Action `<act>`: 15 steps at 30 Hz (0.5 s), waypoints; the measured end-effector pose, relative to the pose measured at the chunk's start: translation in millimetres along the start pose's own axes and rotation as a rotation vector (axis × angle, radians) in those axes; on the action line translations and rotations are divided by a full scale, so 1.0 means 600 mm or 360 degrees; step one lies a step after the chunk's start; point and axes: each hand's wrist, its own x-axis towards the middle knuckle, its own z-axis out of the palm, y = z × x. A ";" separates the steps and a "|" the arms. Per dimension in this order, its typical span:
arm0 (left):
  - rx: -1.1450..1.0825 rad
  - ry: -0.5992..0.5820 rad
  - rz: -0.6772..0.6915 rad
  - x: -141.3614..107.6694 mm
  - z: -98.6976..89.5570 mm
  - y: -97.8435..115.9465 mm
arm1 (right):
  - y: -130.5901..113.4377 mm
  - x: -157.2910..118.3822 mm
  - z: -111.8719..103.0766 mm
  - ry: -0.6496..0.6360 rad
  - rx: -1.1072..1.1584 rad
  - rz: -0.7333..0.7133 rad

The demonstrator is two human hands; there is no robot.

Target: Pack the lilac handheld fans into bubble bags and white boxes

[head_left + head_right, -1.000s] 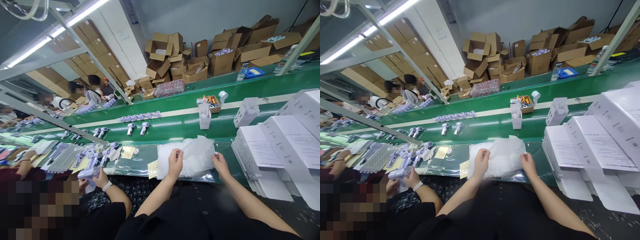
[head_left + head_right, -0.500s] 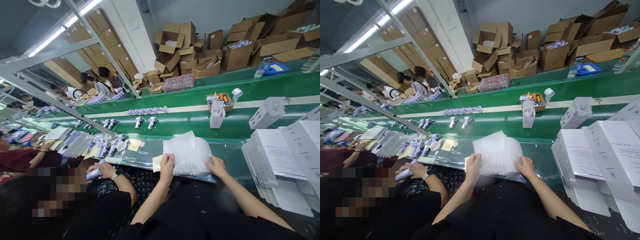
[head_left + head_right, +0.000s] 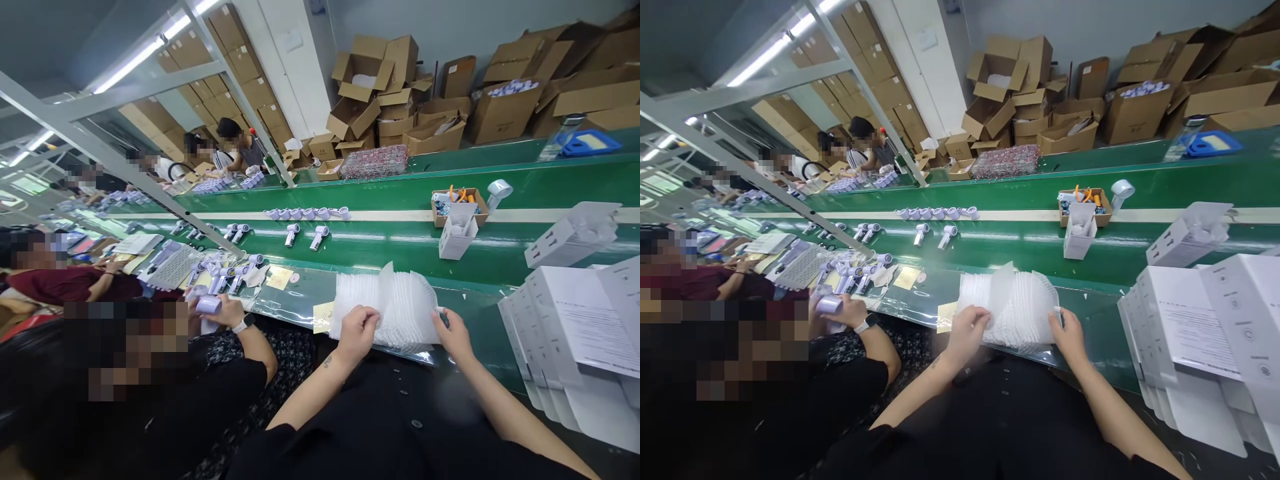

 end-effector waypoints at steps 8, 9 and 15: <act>0.0407 -0.0250 0.0461 0.001 0.013 0.013 | -0.176 -0.087 -0.044 -0.0736 0.1032 -0.0052; 0.0451 -0.0254 0.0516 -0.001 0.014 0.016 | -0.189 -0.093 -0.045 -0.0765 0.1091 -0.0037; 0.0744 -0.0186 0.0804 -0.013 0.017 0.024 | -0.205 -0.109 -0.047 -0.0780 0.0907 -0.0076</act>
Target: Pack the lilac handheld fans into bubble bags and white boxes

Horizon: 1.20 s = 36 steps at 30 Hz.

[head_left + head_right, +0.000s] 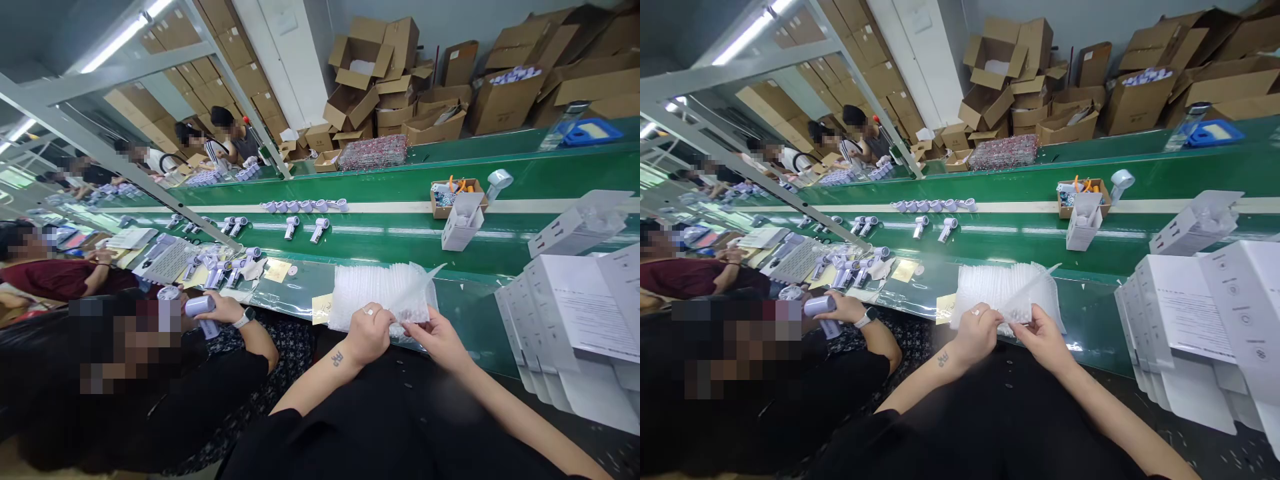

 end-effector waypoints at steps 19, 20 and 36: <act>-0.0042 0.0291 0.0099 -0.026 -0.027 0.012 | 0.036 -0.023 -0.017 0.0228 -0.0264 -0.0226; -0.0037 0.0286 0.0127 -0.026 -0.027 0.012 | 0.036 -0.023 -0.016 0.0240 -0.0268 -0.0238; 0.0058 0.0552 -0.0384 -0.077 -0.116 -0.067 | 0.023 0.043 0.083 -0.0653 -0.0258 0.0008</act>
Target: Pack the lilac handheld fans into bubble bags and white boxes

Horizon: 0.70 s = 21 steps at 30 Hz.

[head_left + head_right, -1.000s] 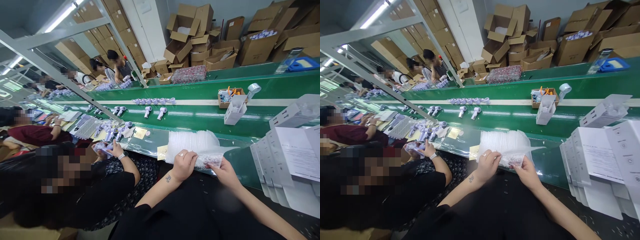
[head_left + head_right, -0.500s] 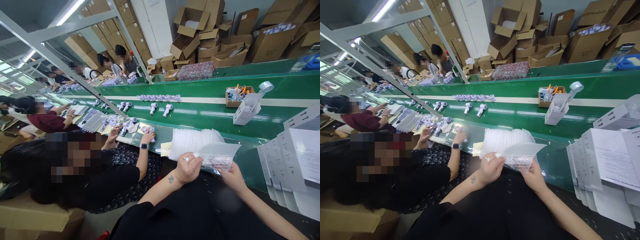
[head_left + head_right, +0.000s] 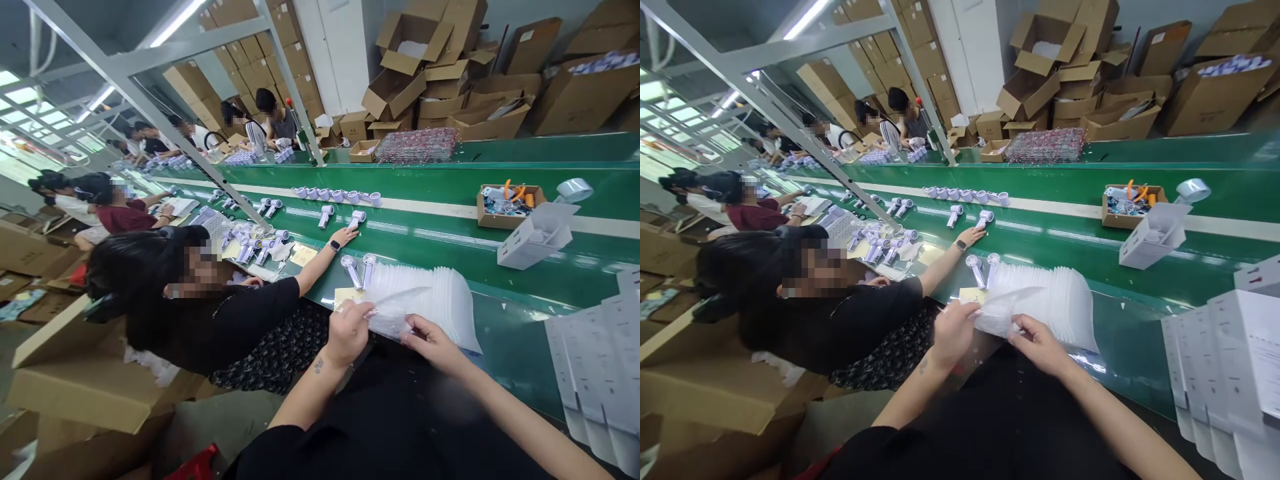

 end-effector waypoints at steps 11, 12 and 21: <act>0.0138 0.0000 -0.0767 -0.067 -0.169 -0.088 | 0.046 0.373 0.149 0.0324 -0.0563 0.0524; 0.0118 -0.0021 -0.0827 -0.078 -0.173 -0.092 | 0.054 0.396 0.161 0.0358 -0.0637 0.0546; -0.0016 0.0022 -0.1115 -0.125 -0.185 -0.136 | 0.077 0.452 0.173 0.0485 -0.0678 0.0657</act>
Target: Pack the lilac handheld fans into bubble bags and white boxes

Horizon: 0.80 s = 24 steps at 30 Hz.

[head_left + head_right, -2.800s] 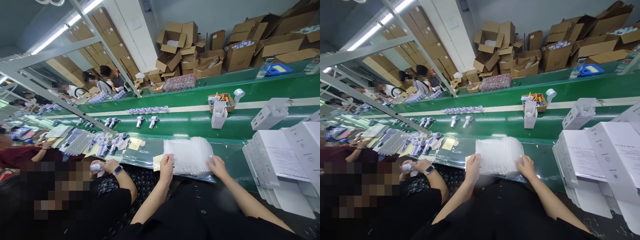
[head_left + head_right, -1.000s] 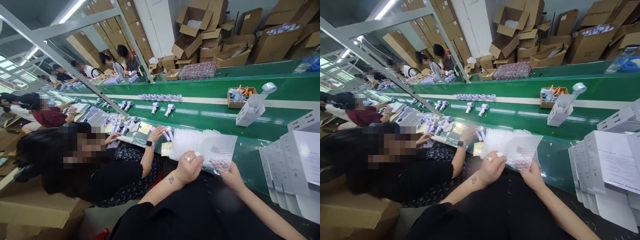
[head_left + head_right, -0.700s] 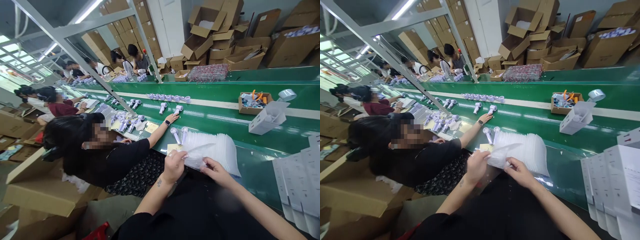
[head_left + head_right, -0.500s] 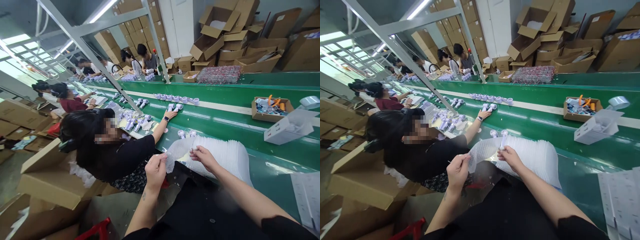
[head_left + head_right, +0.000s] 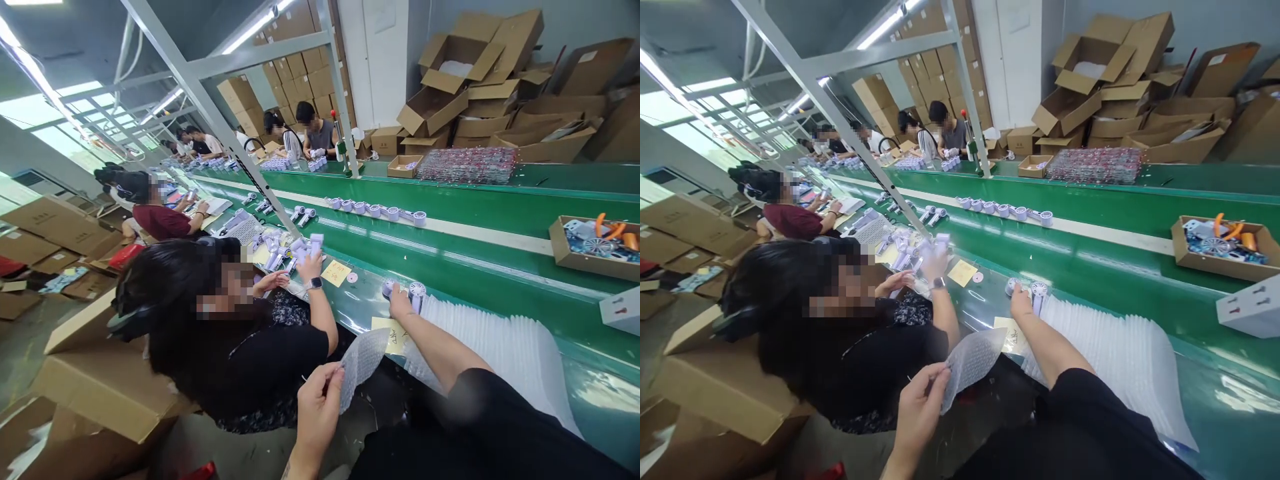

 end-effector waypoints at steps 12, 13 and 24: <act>0.0236 0.0173 0.1035 0.130 0.140 0.066 | 0.052 -0.285 -0.220 -0.0475 0.1207 -0.0411; 0.0235 0.0130 0.1081 0.136 0.158 0.078 | 0.063 -0.308 -0.235 -0.0468 0.1177 -0.0457; -0.0501 -0.0737 0.1371 0.121 0.272 0.223 | 0.136 -0.404 -0.301 -0.0398 0.1355 -0.0427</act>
